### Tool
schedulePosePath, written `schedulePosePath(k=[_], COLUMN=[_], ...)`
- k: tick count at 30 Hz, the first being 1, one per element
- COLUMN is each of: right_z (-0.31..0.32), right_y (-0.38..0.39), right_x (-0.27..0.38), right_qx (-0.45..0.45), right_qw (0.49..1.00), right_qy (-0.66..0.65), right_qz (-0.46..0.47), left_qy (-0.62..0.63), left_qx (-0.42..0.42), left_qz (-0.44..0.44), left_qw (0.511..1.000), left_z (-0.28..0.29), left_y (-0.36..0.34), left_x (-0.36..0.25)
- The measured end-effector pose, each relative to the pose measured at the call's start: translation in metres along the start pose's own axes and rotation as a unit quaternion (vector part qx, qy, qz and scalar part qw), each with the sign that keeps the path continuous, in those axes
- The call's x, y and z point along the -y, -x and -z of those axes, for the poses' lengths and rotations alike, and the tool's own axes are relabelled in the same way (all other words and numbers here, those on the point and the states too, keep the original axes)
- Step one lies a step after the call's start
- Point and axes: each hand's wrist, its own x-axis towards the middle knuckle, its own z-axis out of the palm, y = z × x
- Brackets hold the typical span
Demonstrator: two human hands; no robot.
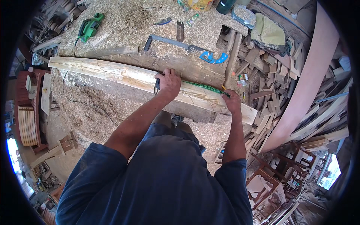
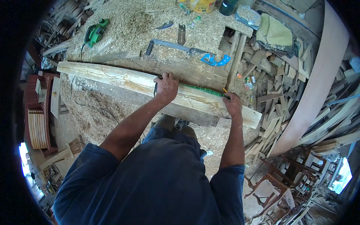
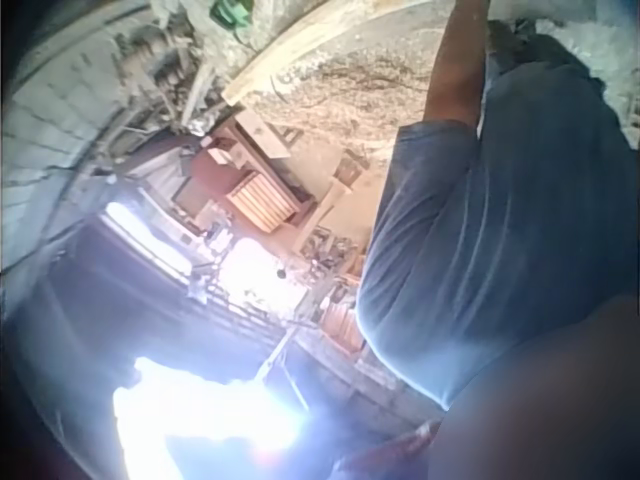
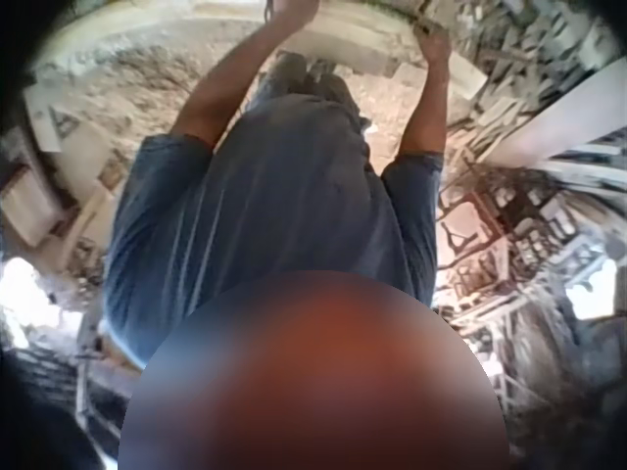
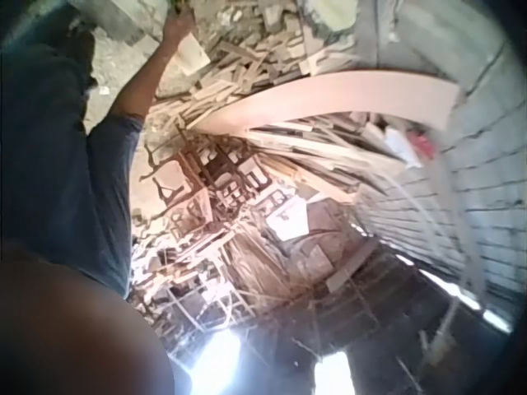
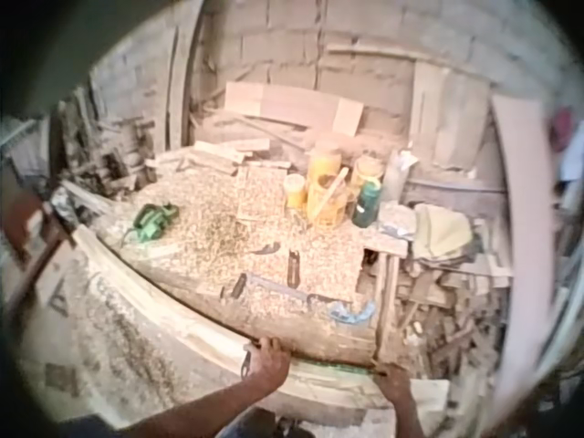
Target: Measuring several small wooden planks with a tape measure and marking them with a pencil on a workbench.
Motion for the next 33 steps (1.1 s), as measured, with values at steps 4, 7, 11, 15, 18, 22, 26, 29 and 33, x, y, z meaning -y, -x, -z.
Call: schedulePosePath(k=[4, 7, 11, 15, 18, 22, 26, 29, 33], right_z=[0.004, 0.002, 0.001, -0.002, -0.006, -0.005, -0.011, -0.014, -0.016], right_y=[-0.001, -0.001, 0.002, 0.0, 0.003, 0.004, 0.004, 0.003, 0.003], right_x=[0.001, 0.004, 0.002, -0.002, 0.002, 0.021, 0.022, 0.018, 0.011], right_qx=[0.001, 0.0, -0.014, -0.02, -0.035, -0.02, -0.064, -0.072, -0.077], right_qw=[1.0, 1.0, 1.0, 0.999, 0.999, 0.997, 0.994, 0.995, 0.995], right_qy=[0.008, 0.009, 0.008, 0.019, 0.023, 0.011, 0.076, 0.065, 0.055], right_qz=[0.004, 0.013, 0.012, 0.018, -0.015, -0.07, -0.037, -0.03, -0.026], left_qy=[0.001, 0.002, 0.003, 0.0, 0.003, 0.008, 0.024, 0.023, 0.02], left_qx=[0.001, 0.004, 0.029, -0.005, -0.013, -0.01, 0.013, 0.003, -0.011], left_qz=[-0.005, -0.007, -0.012, -0.004, -0.004, 0.005, -0.002, 0.002, 0.004], left_qw=[1.0, 1.0, 1.0, 1.0, 1.0, 1.0, 1.0, 1.0, 1.0], left_z=[0.004, 0.002, 0.001, 0.001, 0.0, -0.002, 0.0, -0.002, -0.001], left_y=[-0.002, -0.001, -0.003, -0.001, -0.001, 0.002, -0.001, -0.001, 0.0], left_x=[-0.001, 0.001, 0.0, -0.002, 0.0, 0.0, 0.001, 0.002, 0.001])
